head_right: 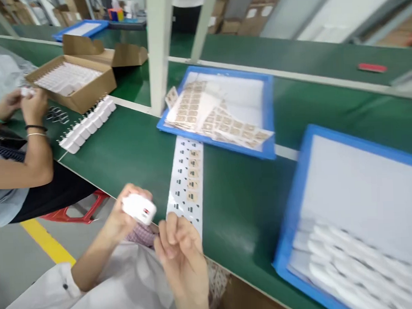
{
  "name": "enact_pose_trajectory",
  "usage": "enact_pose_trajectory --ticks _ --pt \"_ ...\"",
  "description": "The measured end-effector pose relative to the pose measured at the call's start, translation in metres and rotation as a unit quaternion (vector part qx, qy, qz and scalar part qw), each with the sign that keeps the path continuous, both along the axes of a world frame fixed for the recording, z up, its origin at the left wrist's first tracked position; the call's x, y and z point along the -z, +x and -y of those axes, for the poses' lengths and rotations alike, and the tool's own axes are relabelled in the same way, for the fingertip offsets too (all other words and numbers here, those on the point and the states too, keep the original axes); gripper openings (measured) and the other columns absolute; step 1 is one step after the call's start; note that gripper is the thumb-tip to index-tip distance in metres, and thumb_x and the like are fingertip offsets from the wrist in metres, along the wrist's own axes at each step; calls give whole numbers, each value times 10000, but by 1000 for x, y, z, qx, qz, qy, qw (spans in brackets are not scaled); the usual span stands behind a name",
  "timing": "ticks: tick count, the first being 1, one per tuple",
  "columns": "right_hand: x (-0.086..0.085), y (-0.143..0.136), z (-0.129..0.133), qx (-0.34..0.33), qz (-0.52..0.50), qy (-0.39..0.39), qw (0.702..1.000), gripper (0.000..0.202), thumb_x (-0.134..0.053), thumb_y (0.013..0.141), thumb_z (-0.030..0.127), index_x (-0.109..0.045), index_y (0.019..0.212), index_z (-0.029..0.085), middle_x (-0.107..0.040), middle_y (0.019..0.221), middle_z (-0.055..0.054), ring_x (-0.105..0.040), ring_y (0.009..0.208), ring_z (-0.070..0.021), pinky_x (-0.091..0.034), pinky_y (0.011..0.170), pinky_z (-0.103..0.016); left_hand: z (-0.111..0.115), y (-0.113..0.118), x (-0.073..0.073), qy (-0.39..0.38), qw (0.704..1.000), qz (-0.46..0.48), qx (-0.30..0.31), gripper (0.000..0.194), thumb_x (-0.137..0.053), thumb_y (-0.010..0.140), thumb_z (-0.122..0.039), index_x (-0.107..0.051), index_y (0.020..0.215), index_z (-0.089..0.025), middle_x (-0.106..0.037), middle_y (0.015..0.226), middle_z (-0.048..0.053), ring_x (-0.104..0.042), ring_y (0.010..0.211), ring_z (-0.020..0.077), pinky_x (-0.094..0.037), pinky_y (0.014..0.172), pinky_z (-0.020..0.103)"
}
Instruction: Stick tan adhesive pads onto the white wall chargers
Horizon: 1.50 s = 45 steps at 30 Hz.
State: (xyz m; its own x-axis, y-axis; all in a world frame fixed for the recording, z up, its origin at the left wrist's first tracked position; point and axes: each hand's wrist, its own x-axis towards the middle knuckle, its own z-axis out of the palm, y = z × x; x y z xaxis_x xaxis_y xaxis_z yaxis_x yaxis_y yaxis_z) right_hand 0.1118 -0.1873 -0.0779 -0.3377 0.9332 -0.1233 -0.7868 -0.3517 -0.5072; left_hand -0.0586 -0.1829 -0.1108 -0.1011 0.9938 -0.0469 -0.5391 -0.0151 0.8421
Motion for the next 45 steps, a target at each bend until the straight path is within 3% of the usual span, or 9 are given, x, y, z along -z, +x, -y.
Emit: enact_pose_trajectory --ticks 3,8,13,17,20,25,30,37,45 --pt "-10 5 1 94 -4 29 995 149 -755 881 326 -736 770 229 -428 671 81 -138 407 -8 -264 351 -155 4 55 14 -55 988 42 141 651 -953 504 -564 -554 868 -200 -635 819 -12 -588 703 117 -453 631 208" --pt "-14 24 14 193 70 37 978 152 -764 859 280 -716 726 225 -428 654 65 -228 463 -47 -343 436 -189 -3 56 3 24 950 -140 279 460 -901 674 -243 -636 1048 -203 -646 981 27 -619 879 150 -487 796 244" --pt "-13 22 21 248 147 17 957 238 -751 866 335 -665 681 213 -472 677 35 -363 536 -79 -377 519 -228 -15 51 -9 196 918 -273 211 364 -822 790 -236 -672 1121 -247 -698 1055 35 -678 948 180 -532 848 295" --pt "-8 23 30 252 211 24 944 238 -746 865 346 -667 689 207 -465 688 28 -427 573 -92 -386 540 -242 -10 54 -10 152 946 -199 207 582 -915 692 -228 -639 1204 -250 -769 1048 39 -732 892 174 -563 774 258" --pt "-6 21 38 228 222 31 948 230 -722 874 345 -663 692 217 -476 676 21 -448 589 -110 -376 528 -246 -6 56 -11 127 956 -141 224 532 -920 694 -272 -654 1154 -240 -777 1028 41 -742 843 172 -572 713 245" --pt "-10 16 43 219 229 5 948 244 -743 844 334 -619 667 222 -493 699 17 -468 647 -124 -408 599 -253 -6 54 -11 190 939 -209 197 398 -803 827 -222 -591 1159 -275 -706 1177 46 -694 1063 195 -555 873 302" --pt "-10 13 43 234 279 51 930 252 -713 878 318 -605 670 225 -484 675 23 -466 662 -135 -404 621 -265 -3 50 -14 219 911 -266 228 419 -690 856 -213 -499 1221 -288 -596 1055 27 -597 913 175 -504 776 301" --pt "-9 9 45 246 311 79 915 244 -701 888 298 -590 684 222 -477 682 30 -465 663 -132 -395 625 -274 -4 53 -28 297 893 -253 223 393 -522 949 -492 -492 1232 -221 -553 1025 65 -537 899 206 -494 765 364" --pt "-12 7 46 249 326 66 910 239 -688 878 290 -580 674 229 -449 672 25 -439 643 -138 -384 609 -289 -4 51 -33 294 885 -269 242 358 -460 985 -473 -500 1260 -248 -569 1050 72 -571 898 219 -502 777 383"
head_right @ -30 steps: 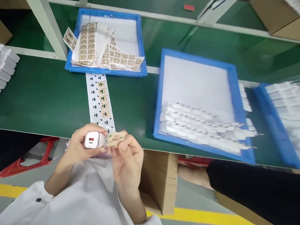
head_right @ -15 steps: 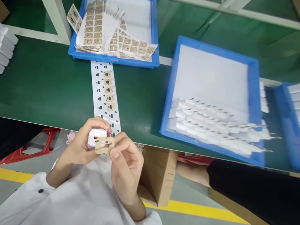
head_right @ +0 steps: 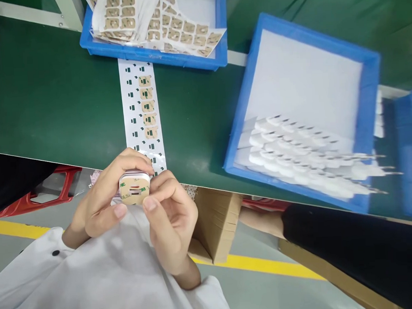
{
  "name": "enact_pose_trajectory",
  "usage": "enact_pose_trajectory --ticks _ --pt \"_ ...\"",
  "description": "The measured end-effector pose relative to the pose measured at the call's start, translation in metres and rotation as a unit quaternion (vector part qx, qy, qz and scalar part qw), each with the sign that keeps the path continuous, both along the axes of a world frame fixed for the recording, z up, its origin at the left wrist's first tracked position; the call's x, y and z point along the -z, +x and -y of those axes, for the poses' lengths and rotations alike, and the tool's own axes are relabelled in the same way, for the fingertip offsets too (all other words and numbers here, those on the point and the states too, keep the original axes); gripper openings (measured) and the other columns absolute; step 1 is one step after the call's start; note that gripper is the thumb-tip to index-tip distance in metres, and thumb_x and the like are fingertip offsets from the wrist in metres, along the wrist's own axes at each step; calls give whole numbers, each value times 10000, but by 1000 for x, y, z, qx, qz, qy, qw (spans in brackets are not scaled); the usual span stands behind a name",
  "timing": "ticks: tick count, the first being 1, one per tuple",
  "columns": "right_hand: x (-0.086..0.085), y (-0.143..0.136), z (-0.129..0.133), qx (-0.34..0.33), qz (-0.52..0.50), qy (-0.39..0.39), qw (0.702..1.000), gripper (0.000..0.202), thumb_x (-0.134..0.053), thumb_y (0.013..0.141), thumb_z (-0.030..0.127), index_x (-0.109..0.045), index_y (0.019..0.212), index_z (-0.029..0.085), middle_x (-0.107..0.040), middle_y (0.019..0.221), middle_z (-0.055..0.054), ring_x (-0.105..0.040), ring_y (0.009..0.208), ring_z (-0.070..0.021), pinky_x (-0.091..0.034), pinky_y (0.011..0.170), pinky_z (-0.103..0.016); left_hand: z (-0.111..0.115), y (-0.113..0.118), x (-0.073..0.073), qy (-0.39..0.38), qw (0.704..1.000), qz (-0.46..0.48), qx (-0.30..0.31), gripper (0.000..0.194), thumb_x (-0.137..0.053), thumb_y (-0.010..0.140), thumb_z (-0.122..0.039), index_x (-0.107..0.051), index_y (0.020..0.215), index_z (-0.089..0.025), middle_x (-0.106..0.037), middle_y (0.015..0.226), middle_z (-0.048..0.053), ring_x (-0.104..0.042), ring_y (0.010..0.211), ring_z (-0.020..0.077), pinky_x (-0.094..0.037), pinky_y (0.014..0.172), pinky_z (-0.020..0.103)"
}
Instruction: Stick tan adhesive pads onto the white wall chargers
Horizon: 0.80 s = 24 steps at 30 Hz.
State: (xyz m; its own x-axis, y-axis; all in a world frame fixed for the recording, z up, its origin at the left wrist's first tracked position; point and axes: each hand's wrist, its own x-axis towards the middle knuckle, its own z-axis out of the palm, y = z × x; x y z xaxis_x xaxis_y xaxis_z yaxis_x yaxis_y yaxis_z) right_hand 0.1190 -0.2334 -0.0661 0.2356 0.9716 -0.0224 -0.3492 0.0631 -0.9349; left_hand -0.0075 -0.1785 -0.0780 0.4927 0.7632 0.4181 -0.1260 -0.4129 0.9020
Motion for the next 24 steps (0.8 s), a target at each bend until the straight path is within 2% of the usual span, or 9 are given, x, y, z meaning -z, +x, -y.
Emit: enact_pose_trajectory --ticks 4,7,10,13,14,16,19,21,24 --pt "-1 0 -2 5 -21 7 1000 250 -689 874 278 -566 663 227 -439 667 27 -426 617 -134 -379 593 -289 -1 -5 1 -24 1000 7 2 393 -481 984 -450 -514 1326 -260 -581 1119 90 -591 963 247 -525 828 415" --pt "-1 -1 -3 38 -38 19 998 267 -657 889 287 -531 660 235 -416 660 28 -417 594 -140 -391 589 -302 -4 -3 9 -21 1000 12 -13 404 -587 960 -391 -539 1347 -281 -580 1199 90 -592 1067 252 -521 894 403" --pt "-2 -3 -4 73 -44 7 996 269 -617 910 324 -499 681 245 -373 685 29 -403 587 -143 -391 583 -306 -1 11 22 -33 995 71 -62 405 -779 845 -416 -588 1174 -279 -570 1060 48 -578 958 204 -507 846 355" --pt "-5 -7 -8 112 -54 22 992 287 -601 912 338 -465 679 238 -322 701 32 -401 599 -137 -403 579 -298 11 32 34 -77 982 161 -68 462 -791 807 -529 -516 1077 -273 -497 974 21 -547 874 176 -511 803 345" --pt "-6 -8 -11 134 -54 32 989 289 -592 913 338 -463 676 236 -314 698 32 -410 607 -138 -424 597 -300 15 38 36 -87 979 173 -60 479 -753 828 -566 -499 1114 -277 -490 1016 34 -561 924 191 -524 842 369" --pt "-6 -9 -19 200 -34 49 978 280 -585 912 332 -479 670 241 -324 689 30 -409 613 -139 -467 668 -318 23 45 36 -97 982 157 -42 523 -652 889 -613 -475 1252 -281 -496 1194 91 -560 1161 264 -512 1002 460" --pt "0 -7 -35 300 23 76 951 259 -645 880 337 -525 660 271 -382 677 22 -422 643 -161 -493 761 -362 27 41 30 -112 988 103 7 534 -515 976 -599 -439 1406 -290 -484 1438 128 -446 1417 328 -415 1171 523" --pt "5 -4 -45 339 37 97 935 239 -691 852 336 -558 658 291 -424 670 18 -458 685 -180 -495 795 -381 26 34 27 -119 990 69 35 492 -544 992 -510 -431 1430 -317 -530 1440 107 -520 1360 307 -470 1125 474" --pt "8 -2 -53 330 34 111 937 217 -633 885 266 -582 675 280 -433 680 30 -486 712 -152 -469 827 -352 22 26 30 -118 992 37 22 498 -652 950 -395 -435 1393 -332 -607 1264 82 -629 1138 258 -548 954 396"
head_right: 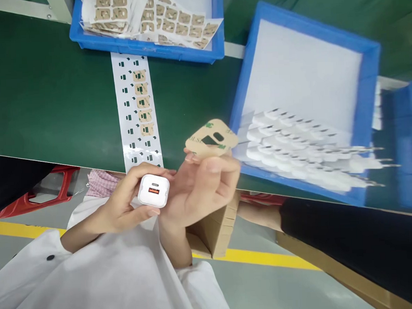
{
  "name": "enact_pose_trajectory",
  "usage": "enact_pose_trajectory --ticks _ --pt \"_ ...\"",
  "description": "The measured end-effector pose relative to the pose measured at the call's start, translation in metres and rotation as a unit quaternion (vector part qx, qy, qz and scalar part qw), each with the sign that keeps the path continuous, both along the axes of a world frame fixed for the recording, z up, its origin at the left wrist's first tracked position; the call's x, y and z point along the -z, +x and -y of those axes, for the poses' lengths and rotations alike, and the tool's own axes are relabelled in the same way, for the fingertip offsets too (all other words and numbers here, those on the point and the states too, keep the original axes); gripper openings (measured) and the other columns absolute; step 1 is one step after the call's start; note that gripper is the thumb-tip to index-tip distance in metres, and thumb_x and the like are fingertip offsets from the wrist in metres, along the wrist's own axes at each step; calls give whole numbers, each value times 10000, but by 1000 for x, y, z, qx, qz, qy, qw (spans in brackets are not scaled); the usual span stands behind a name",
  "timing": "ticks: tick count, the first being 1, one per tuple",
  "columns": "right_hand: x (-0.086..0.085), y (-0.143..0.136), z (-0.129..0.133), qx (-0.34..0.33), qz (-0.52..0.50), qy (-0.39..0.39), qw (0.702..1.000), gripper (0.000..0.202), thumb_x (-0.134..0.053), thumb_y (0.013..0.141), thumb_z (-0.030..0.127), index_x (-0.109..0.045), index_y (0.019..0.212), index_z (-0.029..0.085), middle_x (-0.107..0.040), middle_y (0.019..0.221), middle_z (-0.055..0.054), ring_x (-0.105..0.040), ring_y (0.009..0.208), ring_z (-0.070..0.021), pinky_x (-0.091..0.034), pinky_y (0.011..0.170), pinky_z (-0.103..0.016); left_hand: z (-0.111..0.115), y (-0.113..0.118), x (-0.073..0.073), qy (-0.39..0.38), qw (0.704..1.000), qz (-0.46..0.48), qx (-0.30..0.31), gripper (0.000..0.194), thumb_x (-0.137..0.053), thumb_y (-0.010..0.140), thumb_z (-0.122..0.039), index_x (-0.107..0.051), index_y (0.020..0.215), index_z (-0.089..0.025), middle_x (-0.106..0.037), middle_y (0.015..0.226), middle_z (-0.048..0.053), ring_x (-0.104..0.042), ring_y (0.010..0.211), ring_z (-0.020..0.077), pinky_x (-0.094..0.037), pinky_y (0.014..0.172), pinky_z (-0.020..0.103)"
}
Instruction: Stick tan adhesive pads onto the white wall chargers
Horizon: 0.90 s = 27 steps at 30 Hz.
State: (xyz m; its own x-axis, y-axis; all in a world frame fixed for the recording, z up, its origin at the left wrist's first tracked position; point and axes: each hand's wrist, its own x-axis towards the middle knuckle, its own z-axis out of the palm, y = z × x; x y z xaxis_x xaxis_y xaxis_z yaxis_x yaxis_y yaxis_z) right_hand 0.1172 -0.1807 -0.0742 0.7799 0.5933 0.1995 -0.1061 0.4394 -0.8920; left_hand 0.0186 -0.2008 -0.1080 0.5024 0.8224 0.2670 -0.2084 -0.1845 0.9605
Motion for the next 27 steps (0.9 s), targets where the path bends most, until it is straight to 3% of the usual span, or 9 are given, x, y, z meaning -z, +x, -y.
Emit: enact_pose_trajectory --ticks 3,5,8,11,17,27 --pt "-7 2 6 -54 35 -11 998 255 -522 927 171 -556 685 246 -374 674 40 -445 686 -116 -424 785 -308 -7 -6 3 32 999 4 -9 443 -644 946 -397 -440 1330 -310 -597 1149 69 -626 1040 237 -549 902 391" --pt "-15 4 16 -110 56 -21 992 254 -556 905 155 -531 664 231 -360 650 42 -402 629 -119 -393 676 -295 -13 -10 2 54 998 23 -23 398 -623 944 -401 -456 1291 -300 -586 1120 69 -611 997 232 -547 853 390" --pt "-22 9 31 -243 40 -57 968 244 -638 869 179 -539 652 229 -392 614 41 -371 557 -126 -326 538 -297 -19 -17 -5 65 995 47 -57 357 -609 916 -418 -524 1236 -284 -581 1059 68 -583 952 240 -536 799 411" --pt "-19 11 42 -337 2 -90 937 228 -669 889 234 -581 678 234 -398 584 43 -373 552 -131 -330 520 -294 -20 -21 -14 53 995 48 -76 371 -590 893 -448 -581 1219 -270 -591 1062 69 -580 959 245 -543 839 449" --pt "-12 5 45 -348 -17 -99 932 224 -685 886 258 -593 684 234 -418 579 43 -389 566 -129 -359 548 -299 -18 -21 -23 47 994 24 -100 378 -537 926 -506 -629 1190 -251 -642 1058 64 -635 947 242 -570 859 467" --pt "-12 1 41 -335 0 -111 936 271 -687 862 308 -540 646 238 -412 554 41 -390 522 -130 -344 512 -313 -18 -23 -21 54 992 -12 -111 382 -512 945 -535 -625 1181 -257 -652 1067 67 -661 956 260 -577 835 482"
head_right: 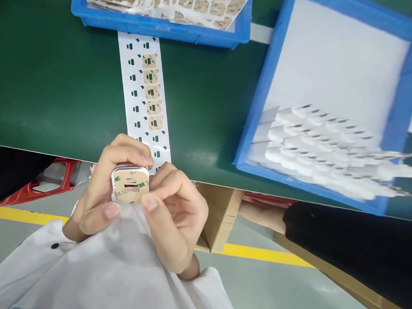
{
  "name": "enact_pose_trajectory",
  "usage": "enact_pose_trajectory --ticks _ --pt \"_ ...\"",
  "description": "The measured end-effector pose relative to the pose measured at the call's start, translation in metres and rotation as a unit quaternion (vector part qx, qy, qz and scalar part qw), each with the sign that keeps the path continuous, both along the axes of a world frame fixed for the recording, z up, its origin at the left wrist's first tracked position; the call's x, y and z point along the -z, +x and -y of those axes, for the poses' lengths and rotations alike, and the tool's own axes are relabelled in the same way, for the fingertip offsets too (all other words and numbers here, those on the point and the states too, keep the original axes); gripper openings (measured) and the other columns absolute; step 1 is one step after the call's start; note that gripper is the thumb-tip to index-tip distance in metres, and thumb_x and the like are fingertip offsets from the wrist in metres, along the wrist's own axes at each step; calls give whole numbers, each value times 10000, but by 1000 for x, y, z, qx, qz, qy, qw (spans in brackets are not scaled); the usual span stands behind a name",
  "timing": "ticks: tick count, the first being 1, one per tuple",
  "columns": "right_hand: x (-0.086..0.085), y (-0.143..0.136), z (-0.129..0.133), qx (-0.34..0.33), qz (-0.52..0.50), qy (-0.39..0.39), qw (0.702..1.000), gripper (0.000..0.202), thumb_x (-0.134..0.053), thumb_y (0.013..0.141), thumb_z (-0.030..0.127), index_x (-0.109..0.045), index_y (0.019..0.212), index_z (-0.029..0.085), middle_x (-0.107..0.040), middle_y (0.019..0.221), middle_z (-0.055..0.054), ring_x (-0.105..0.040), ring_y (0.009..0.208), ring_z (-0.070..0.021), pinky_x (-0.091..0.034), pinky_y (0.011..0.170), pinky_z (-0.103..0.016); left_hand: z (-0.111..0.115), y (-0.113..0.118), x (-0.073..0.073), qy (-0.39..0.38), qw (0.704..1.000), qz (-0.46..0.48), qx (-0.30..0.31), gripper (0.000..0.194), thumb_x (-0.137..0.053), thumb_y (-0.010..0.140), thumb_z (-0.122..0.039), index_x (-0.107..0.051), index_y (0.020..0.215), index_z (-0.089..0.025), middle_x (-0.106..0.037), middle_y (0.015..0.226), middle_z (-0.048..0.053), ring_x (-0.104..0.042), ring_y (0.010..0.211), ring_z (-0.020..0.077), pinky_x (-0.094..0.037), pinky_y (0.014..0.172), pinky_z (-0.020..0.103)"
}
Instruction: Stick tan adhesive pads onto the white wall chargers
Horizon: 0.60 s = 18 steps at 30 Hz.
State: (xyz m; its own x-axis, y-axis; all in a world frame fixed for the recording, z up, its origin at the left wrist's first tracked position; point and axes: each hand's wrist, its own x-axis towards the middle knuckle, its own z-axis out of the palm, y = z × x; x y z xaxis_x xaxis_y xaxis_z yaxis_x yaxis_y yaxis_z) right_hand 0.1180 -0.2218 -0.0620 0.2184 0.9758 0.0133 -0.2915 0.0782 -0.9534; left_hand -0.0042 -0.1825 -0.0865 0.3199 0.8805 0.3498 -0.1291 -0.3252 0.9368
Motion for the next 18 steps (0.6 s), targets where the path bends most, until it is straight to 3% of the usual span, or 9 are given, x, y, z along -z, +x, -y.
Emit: enact_pose_trajectory --ticks 14,18 --pt "1 0 1 7 3 3 1000 244 -687 858 289 -566 651 244 -425 557 34 -392 534 -141 -337 509 -322 -1 2 3 12 1000 18 5 344 -555 925 -502 -631 1162 -264 -650 1063 66 -664 944 244 -582 848 453" --pt "3 1 2 4 0 15 1000 224 -676 873 260 -576 675 234 -424 571 43 -392 534 -131 -343 517 -311 -1 1 1 34 999 -17 17 355 -451 983 -476 -566 1216 -235 -631 1095 58 -659 963 221 -585 862 440"
